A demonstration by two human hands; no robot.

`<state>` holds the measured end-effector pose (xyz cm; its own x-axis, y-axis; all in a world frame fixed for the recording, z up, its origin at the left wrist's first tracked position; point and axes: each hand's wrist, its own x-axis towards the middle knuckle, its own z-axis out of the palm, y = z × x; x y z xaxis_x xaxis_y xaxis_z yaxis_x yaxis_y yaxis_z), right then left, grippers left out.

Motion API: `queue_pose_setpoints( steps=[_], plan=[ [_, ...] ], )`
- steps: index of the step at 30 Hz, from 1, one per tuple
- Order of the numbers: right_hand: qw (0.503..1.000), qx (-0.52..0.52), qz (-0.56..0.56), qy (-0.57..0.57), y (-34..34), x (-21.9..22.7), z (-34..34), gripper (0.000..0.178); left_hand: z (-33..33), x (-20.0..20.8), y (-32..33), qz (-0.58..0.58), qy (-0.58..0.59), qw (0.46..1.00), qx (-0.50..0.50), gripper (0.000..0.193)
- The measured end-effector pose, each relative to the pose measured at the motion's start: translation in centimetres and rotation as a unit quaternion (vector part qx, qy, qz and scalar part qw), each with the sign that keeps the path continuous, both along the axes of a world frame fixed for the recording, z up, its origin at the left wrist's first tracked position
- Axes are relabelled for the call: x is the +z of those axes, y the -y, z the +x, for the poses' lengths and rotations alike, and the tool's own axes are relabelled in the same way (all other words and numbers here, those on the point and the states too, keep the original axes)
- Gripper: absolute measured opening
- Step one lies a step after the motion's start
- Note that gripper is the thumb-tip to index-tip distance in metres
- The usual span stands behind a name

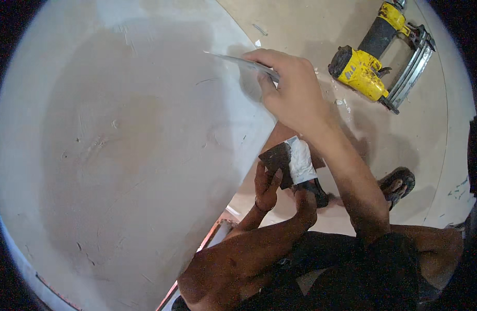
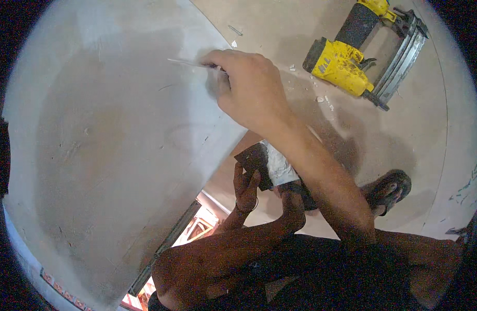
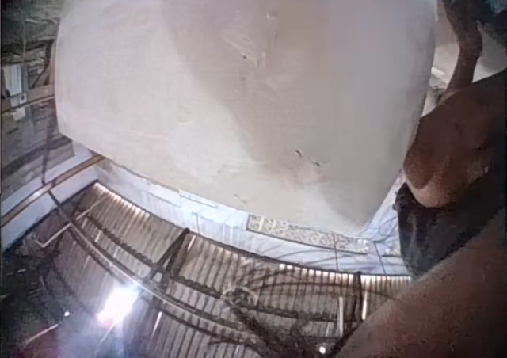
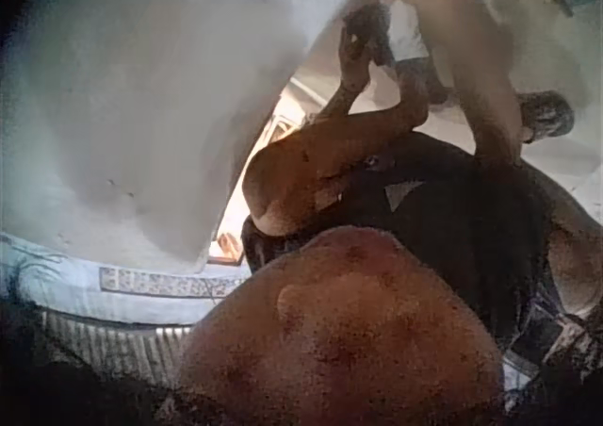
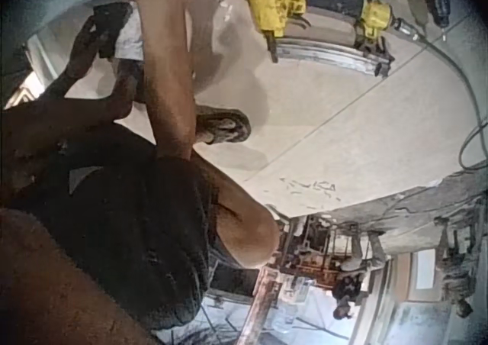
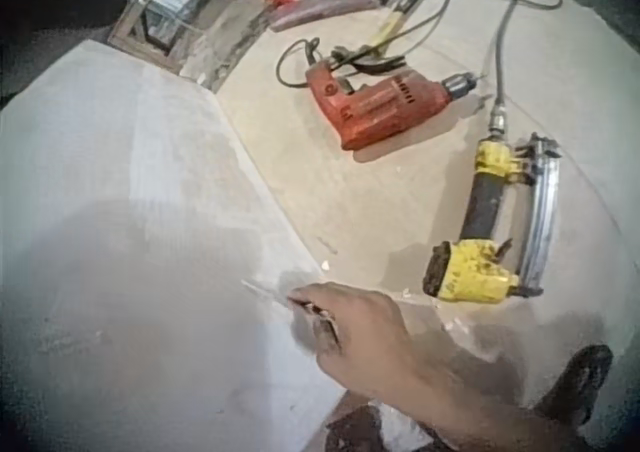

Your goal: The person applies putty to the joints and surfaces of a wooden cabinet structure using scrapers. The person spreads the white filler over the seams, wipes away excess, and uses two scrapers to transfer and smooth the material across several different sections of the wood.

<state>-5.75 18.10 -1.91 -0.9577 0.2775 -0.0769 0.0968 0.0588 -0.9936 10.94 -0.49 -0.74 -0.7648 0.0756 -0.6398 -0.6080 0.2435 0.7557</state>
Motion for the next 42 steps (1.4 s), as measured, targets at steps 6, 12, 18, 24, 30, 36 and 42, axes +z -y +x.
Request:
queue_pose_setpoints(
  steps=[6,12,18,24,30,36,42],
  plan=[
    [1.0,0.013,0.023,-0.005,1.2,0.8,1.3,0.033,0.0,-0.1,0.2,0.0,0.021,1.0,0.009,0.041],
    [0.998,0.046,-0.051,-0.009,-0.3,-0.1,3.4,0.027,-0.5,0.0,0.3,0.011,0.017,1.0,0.005,0.042],
    [0.998,-0.005,0.006,0.07,0.5,-1.0,-0.5,0.027,0.1,-0.5,0.3,0.011,0.021,1.0,0.012,0.046],
    [0.998,0.051,-0.011,-0.019,0.2,-1.6,2.4,0.03,0.4,-1.7,0.6,0.021,-0.01,1.0,0.01,0.046],
    [0.983,0.147,-0.106,0.038,-2.9,-0.2,4.6,0.035,-0.6,-1.5,0.2,0.019,0.001,1.0,0.015,0.044],
    [0.996,0.048,-0.077,-0.001,-1.2,1.9,2.4,0.04,0.4,-2.0,-0.6,0.054,0.01,0.997,0.053,0.047],
    [0.998,-0.031,0.023,-0.055,3.2,1.2,3.0,0.042,1.9,-2.1,0.6,0.042,0.019,0.998,0.033,0.049]
  ],
)
